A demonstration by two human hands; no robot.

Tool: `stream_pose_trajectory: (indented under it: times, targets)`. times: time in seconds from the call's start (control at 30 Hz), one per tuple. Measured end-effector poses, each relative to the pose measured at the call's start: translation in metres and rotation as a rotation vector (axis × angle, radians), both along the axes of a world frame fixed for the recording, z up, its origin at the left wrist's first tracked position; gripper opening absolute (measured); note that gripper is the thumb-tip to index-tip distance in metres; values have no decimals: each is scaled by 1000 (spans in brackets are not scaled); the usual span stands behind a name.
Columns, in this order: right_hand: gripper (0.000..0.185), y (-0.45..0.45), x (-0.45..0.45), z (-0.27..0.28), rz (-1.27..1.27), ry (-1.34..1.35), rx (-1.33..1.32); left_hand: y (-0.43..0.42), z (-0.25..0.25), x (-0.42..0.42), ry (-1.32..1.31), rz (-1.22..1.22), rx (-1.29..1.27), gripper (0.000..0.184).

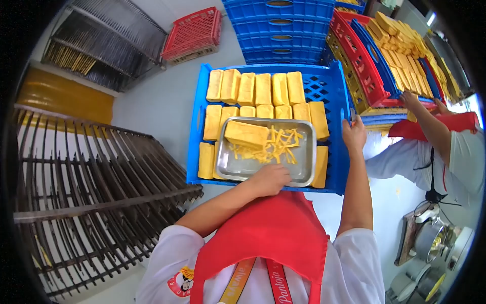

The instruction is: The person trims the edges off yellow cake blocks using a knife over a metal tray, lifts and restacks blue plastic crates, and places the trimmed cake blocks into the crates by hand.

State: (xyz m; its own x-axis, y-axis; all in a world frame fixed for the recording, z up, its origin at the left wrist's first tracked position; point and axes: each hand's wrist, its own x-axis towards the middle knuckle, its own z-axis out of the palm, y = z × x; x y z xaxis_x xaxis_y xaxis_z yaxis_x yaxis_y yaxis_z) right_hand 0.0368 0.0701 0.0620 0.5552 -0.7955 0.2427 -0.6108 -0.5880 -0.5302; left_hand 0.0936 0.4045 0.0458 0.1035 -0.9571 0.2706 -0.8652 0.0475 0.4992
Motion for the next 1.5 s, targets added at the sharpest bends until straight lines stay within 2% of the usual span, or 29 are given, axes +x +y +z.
stream_pose_trajectory:
  times: [0.1,0.23,0.3,0.37,0.4,0.47,0.53,0.57,0.6,0.67,0.73,0.77,0.83,0.87,0.93,0.97,1.03,1.07,1.2,1.4,1.5]
  targets:
    - [44,-17,-2,-17,-10,-1,-62,-28,-11,2,-30,3,-43,11]
    - [46,-23,-7,-19,23,10,42,-54,-8,10,-61,-50,36,15]
    - [46,-39,-7,-31,44,34,57,-51,15,5,168,-79,-117,23]
    - [40,-45,-10,-42,76,-63,31,-40,37,12,220,-106,-122,28]
    - [37,-26,-8,-18,90,-37,143,-34,40,17,227,-76,-209,27]
    - [38,-22,-6,-15,83,-49,139,-15,51,39,252,-5,-387,23]
    - [38,-25,-7,-19,65,-59,137,13,37,77,283,170,-430,16]
    - [39,-32,-8,-27,70,-52,21,37,46,98,238,299,-425,14]
    - [39,-37,-11,-33,75,-40,-95,56,30,119,332,467,-345,14]
    - [40,-37,-11,-31,62,-3,-57,91,18,162,112,802,-253,15]
    - [41,-20,-7,-11,58,-3,52,117,17,190,233,912,-69,21]
    - [41,-19,-7,-12,50,1,51,118,9,200,236,904,-67,21]
    - [40,-17,-7,-10,44,-15,48,117,0,210,50,827,42,38]
    - [40,-15,-8,-9,38,-18,49,112,-4,209,47,821,42,38]
    - [40,-10,-4,-4,3,16,47,92,24,198,76,954,455,79]
    - [40,-8,-4,-3,-17,33,46,83,30,196,63,946,449,79]
    - [41,-18,-7,-12,-28,42,23,69,36,189,310,1015,777,114]
    - [42,-26,-9,-18,-25,63,3,68,29,184,326,1036,790,121]
    - [43,-21,-9,-14,-26,15,75,59,21,171,259,1115,794,126]
    - [44,-24,-8,-17,-31,11,102,37,16,197,263,1141,839,126]
    - [45,-27,-7,-18,-50,14,135,31,23,214,255,1083,917,121]
